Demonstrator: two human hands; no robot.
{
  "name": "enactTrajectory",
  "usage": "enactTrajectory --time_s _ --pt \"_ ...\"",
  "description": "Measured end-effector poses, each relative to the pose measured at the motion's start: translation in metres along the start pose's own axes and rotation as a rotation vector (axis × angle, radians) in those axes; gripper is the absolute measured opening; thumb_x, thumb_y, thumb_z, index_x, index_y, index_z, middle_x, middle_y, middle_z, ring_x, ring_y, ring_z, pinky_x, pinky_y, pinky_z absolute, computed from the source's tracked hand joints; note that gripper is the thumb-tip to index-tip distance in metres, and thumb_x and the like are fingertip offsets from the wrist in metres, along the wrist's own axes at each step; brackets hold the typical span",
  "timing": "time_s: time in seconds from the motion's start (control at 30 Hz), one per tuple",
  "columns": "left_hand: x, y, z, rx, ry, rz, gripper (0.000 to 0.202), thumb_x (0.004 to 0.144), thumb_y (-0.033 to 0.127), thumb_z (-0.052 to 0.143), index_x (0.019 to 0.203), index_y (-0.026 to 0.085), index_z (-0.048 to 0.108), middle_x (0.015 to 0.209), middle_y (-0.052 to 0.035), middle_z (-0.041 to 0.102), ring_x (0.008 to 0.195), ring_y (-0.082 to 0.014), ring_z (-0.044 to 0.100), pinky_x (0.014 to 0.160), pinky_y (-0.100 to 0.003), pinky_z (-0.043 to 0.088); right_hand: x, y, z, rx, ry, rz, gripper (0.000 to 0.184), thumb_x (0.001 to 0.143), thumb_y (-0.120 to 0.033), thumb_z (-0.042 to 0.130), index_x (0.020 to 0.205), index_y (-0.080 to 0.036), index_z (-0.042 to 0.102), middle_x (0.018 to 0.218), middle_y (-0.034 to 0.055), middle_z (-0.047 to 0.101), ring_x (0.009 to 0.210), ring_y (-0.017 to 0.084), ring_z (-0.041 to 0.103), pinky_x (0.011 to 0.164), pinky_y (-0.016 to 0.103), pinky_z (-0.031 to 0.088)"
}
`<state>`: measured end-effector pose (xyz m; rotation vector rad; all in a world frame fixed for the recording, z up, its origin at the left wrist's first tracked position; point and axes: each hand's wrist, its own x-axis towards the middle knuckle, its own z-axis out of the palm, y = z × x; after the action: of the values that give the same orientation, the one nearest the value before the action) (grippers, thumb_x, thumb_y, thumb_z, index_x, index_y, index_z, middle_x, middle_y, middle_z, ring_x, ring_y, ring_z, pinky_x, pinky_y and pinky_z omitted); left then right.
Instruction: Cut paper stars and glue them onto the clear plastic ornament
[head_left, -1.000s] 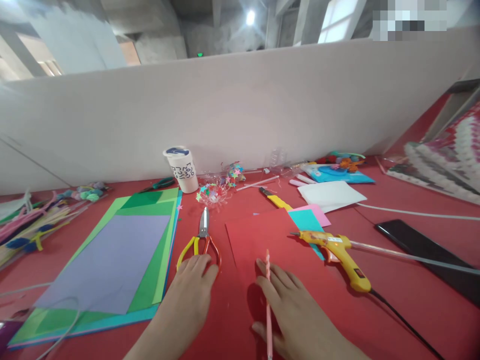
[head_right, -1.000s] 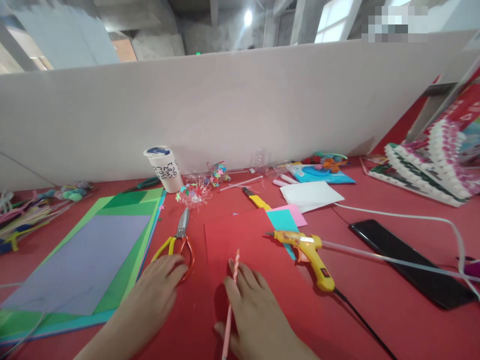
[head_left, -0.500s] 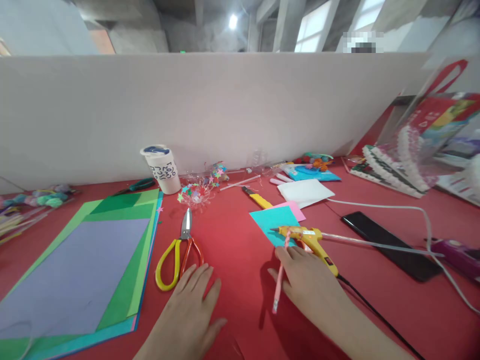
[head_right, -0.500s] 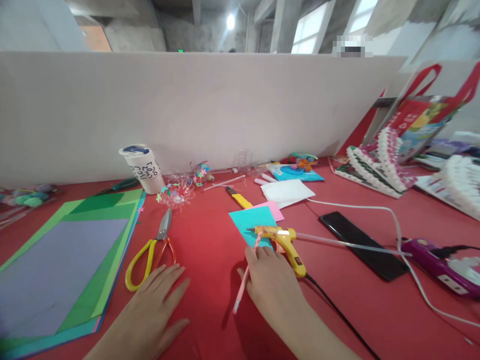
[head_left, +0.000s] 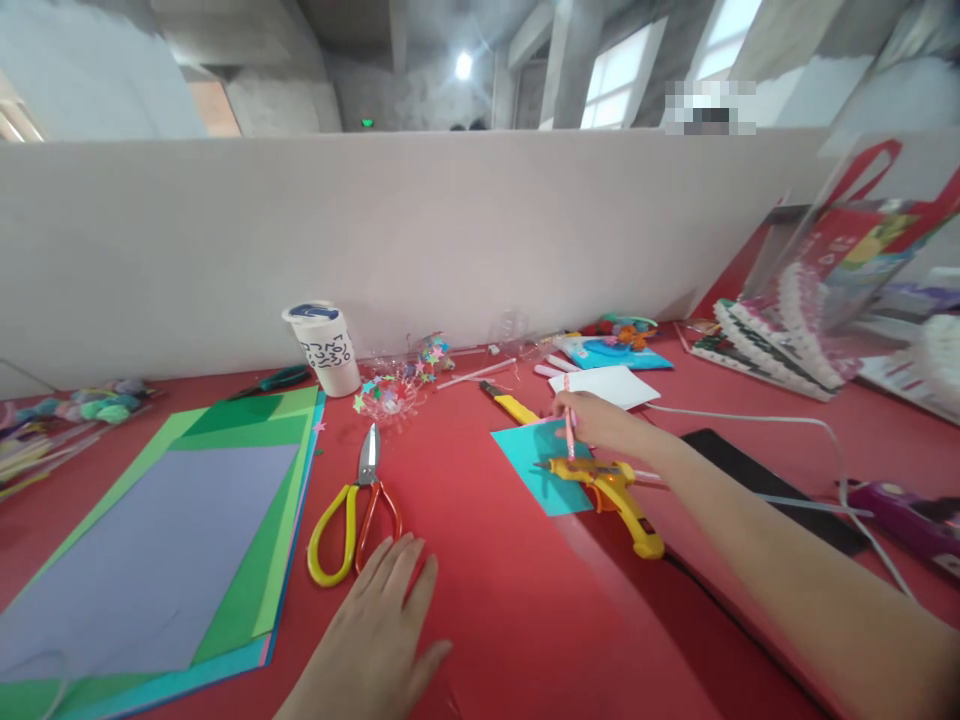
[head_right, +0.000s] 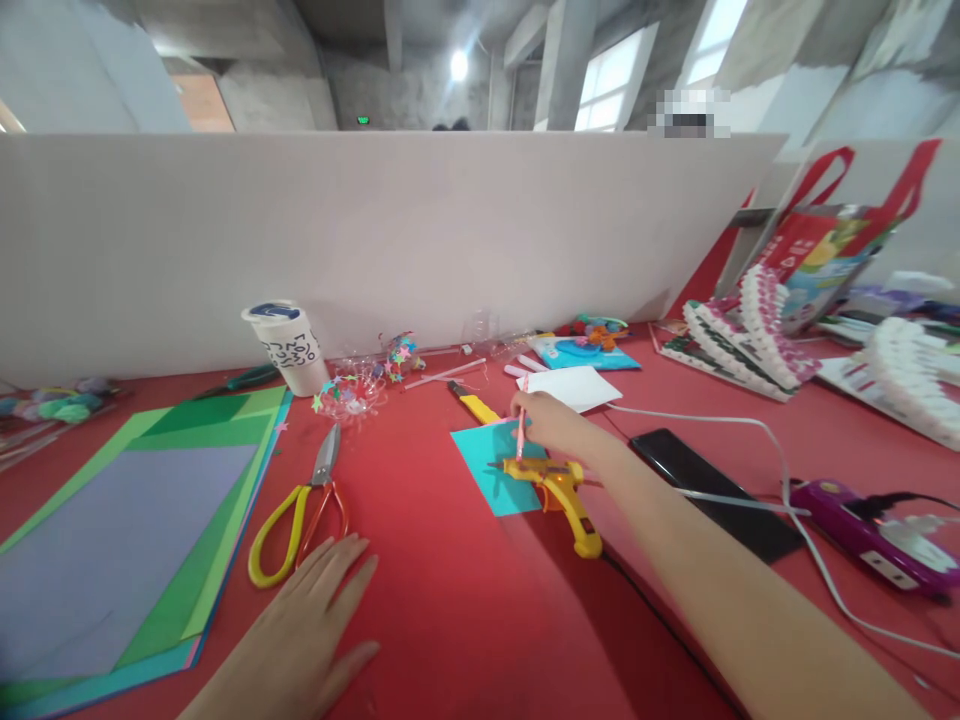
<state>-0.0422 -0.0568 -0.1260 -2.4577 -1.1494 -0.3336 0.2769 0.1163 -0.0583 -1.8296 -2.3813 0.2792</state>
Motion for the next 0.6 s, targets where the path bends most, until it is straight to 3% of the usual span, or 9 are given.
enactTrajectory --time_s 0.1,0.23,0.37,0.43,0.53,0.6 --pt "-0.003 0.001 0.004 -0.014 0.019 -0.011 0.051 0.079 0.044 0.064 0.119 0.012 0.059 0.119 -0.0169 0.066 0.106 -0.0314 0.064 0.089 -0.039 0.053 0.01 0.007 0.005 0.033 -0.01 -0.06 0.021 0.093 -0.029 0.059 0.107 -0.014 0.062 0.105 0.0057 0.065 0.088 0.018 0.065 0.077 0.038 0.055" --pt "-0.005 0.001 0.01 -0.054 0.0 -0.045 0.049 0.082 0.045 0.06 0.123 0.017 0.057 0.124 -0.0143 0.064 0.112 -0.0305 0.061 0.093 -0.039 0.051 0.011 0.011 0.002 0.119 0.121 -0.09 0.019 0.093 -0.029 0.059 0.104 -0.013 0.062 0.1 0.0045 0.065 0.085 0.017 0.064 0.074 0.036 0.055" --pt "-0.003 0.002 0.011 -0.018 0.034 -0.009 0.051 0.08 0.046 0.061 0.121 0.015 0.058 0.122 -0.0159 0.065 0.107 -0.0311 0.064 0.088 -0.038 0.054 0.008 0.019 -0.02 0.218 0.402 -0.064 0.003 0.086 -0.016 0.06 0.088 -0.016 0.059 0.085 0.0013 0.063 0.075 0.016 0.061 0.07 0.031 0.051" --pt "0.001 0.003 0.011 -0.009 0.023 0.003 0.052 0.079 0.046 0.063 0.12 0.014 0.059 0.121 -0.0165 0.065 0.106 -0.0309 0.065 0.088 -0.037 0.054 0.0 0.019 -0.035 0.261 0.606 -0.041 0.009 0.081 -0.012 0.057 0.085 -0.02 0.054 0.084 0.0019 0.061 0.076 0.018 0.059 0.071 0.032 0.047" --pt "0.009 0.006 0.008 -0.02 -0.048 -0.033 0.054 0.077 0.044 0.067 0.12 0.013 0.061 0.122 -0.0166 0.065 0.108 -0.0318 0.063 0.09 -0.039 0.053 -0.023 0.006 -0.051 0.31 0.906 -0.054 0.011 0.081 -0.018 0.053 0.09 -0.022 0.05 0.089 0.0041 0.056 0.083 0.022 0.056 0.074 0.036 0.045" --pt "0.016 0.008 0.005 -0.043 -0.103 -0.075 0.054 0.076 0.04 0.069 0.121 0.012 0.062 0.123 -0.0175 0.064 0.11 -0.0341 0.062 0.092 -0.043 0.052 -0.044 -0.013 -0.05 0.324 0.972 -0.148 0.012 0.084 -0.022 0.053 0.095 -0.022 0.05 0.094 0.0051 0.056 0.087 0.023 0.056 0.076 0.036 0.044"
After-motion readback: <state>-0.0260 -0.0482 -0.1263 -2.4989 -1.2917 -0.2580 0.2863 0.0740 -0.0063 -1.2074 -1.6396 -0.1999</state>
